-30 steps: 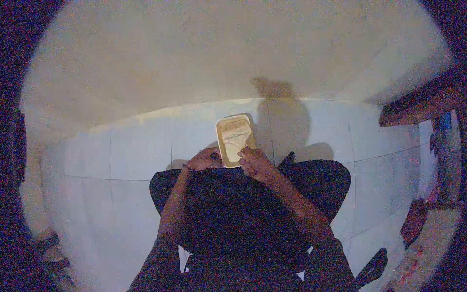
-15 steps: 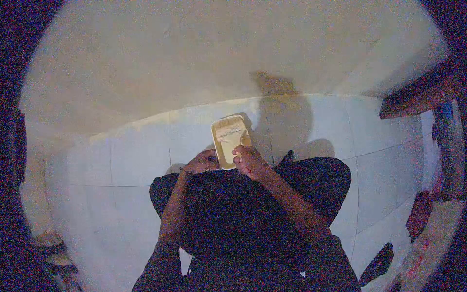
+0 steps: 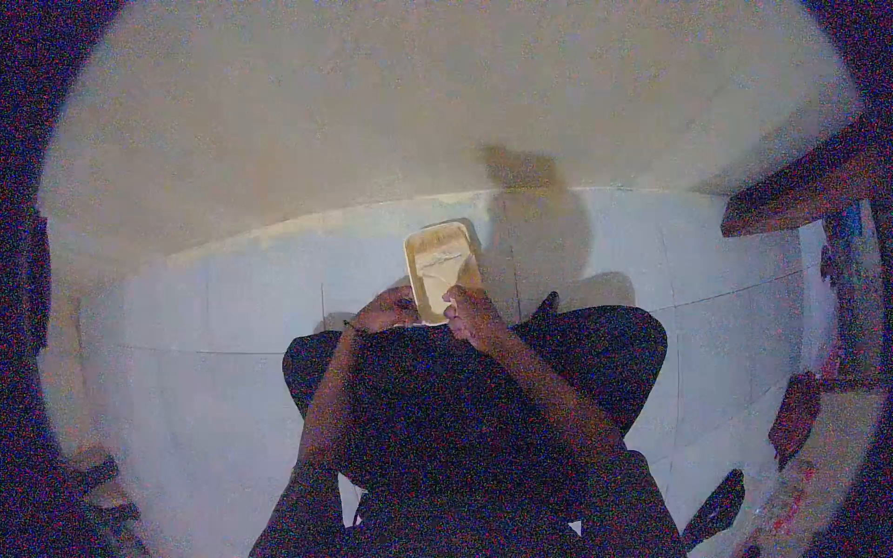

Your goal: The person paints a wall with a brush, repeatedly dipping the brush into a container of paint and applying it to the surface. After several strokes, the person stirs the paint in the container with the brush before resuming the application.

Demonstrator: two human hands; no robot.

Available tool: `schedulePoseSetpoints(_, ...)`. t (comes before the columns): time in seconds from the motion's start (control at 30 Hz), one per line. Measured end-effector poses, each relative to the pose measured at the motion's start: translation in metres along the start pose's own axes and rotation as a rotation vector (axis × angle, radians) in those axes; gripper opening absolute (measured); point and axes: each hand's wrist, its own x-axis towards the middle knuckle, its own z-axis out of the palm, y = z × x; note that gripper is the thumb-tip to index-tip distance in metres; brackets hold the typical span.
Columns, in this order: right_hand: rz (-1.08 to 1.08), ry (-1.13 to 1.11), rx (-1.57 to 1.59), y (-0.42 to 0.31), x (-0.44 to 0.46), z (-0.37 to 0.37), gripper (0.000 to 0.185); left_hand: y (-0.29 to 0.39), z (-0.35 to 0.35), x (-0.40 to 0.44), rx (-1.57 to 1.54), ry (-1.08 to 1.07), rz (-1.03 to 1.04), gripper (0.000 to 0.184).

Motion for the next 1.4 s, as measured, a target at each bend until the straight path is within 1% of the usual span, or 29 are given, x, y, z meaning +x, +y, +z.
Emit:
schedulePoseSetpoints(0.13,-0.029,-0.055,0.073,-0.002,-0.003,0.003,0.024,-0.011,-0.007,0.004,0.029,-0.035,0.019,0.026)
schedulePoseSetpoints(0.2,0.048,-0.040,0.096,-0.005,-0.001,0.002,0.025,-0.008,-0.005,0.004,0.055,-0.012,0.023,0.025)
schedulePoseSetpoints(0.23,0.046,-0.040,0.094,-0.006,-0.001,0.001,0.025,-0.006,-0.005,0.002,0.055,-0.012,0.025,0.025)
schedulePoseSetpoints(0.3,0.051,-0.074,0.104,-0.007,-0.001,0.000,0.021,0.001,-0.003,-0.001,0.036,0.017,-0.042,0.024)
schedulePoseSetpoints(0.33,0.049,-0.075,0.103,-0.007,-0.001,0.000,0.021,0.000,-0.003,0.000,0.038,0.017,-0.040,0.024)
schedulePoseSetpoints(0.43,0.040,-0.025,0.080,-0.003,-0.002,0.002,0.023,-0.005,-0.006,0.001,0.056,-0.018,-0.023,0.024)
schedulePoseSetpoints(0.53,0.042,-0.024,-0.001,-0.005,-0.005,0.004,0.023,0.007,-0.002,-0.002,0.003,0.022,-0.039,0.023)
schedulePoseSetpoints(0.6,0.089,-0.008,-0.001,-0.016,-0.019,0.012,0.023,0.020,0.005,-0.003,0.095,0.072,-0.001,0.023)
schedulePoseSetpoints(0.63,0.088,-0.010,-0.008,-0.017,-0.022,0.013,0.023,0.023,0.006,-0.004,0.093,0.077,0.004,0.023)
schedulePoseSetpoints(0.73,0.032,-0.033,0.027,-0.011,-0.021,0.012,0.023,0.012,0.001,-0.004,0.037,0.031,0.016,0.023)
schedulePoseSetpoints(0.83,0.000,-0.031,-0.053,-0.004,-0.007,0.004,0.023,-0.006,-0.004,0.001,0.044,0.006,0.049,0.025)
schedulePoseSetpoints(0.9,-0.009,-0.054,0.055,-0.002,-0.002,0.003,0.023,-0.012,-0.006,0.002,0.024,-0.016,0.054,0.025)
schedulePoseSetpoints(0.93,-0.012,-0.051,0.059,-0.001,-0.001,0.003,0.023,-0.013,-0.007,0.003,0.027,-0.020,0.053,0.025)
schedulePoseSetpoints(1.0,-0.019,0.007,0.011,-0.003,-0.005,0.008,0.022,0.001,-0.003,-0.002,0.087,-0.006,0.000,0.025)
schedulePoseSetpoints(1.13,0.029,-0.021,0.026,-0.004,-0.005,0.005,0.021,-0.001,-0.004,-0.001,0.024,0.041,-0.033,0.024)
schedulePoseSetpoints(1.2,0.010,-0.058,-0.035,-0.007,-0.013,0.006,0.021,0.000,-0.005,0.000,0.051,0.048,-0.056,0.024)
schedulePoseSetpoints(1.3,-0.032,-0.019,-0.066,-0.008,-0.024,0.012,0.021,0.000,-0.002,-0.002,0.027,0.096,-0.029,0.024)
schedulePoseSetpoints(1.4,-0.084,-0.022,-0.062,-0.002,-0.020,0.011,0.020,-0.006,-0.009,0.001,0.047,0.050,-0.032,0.023)
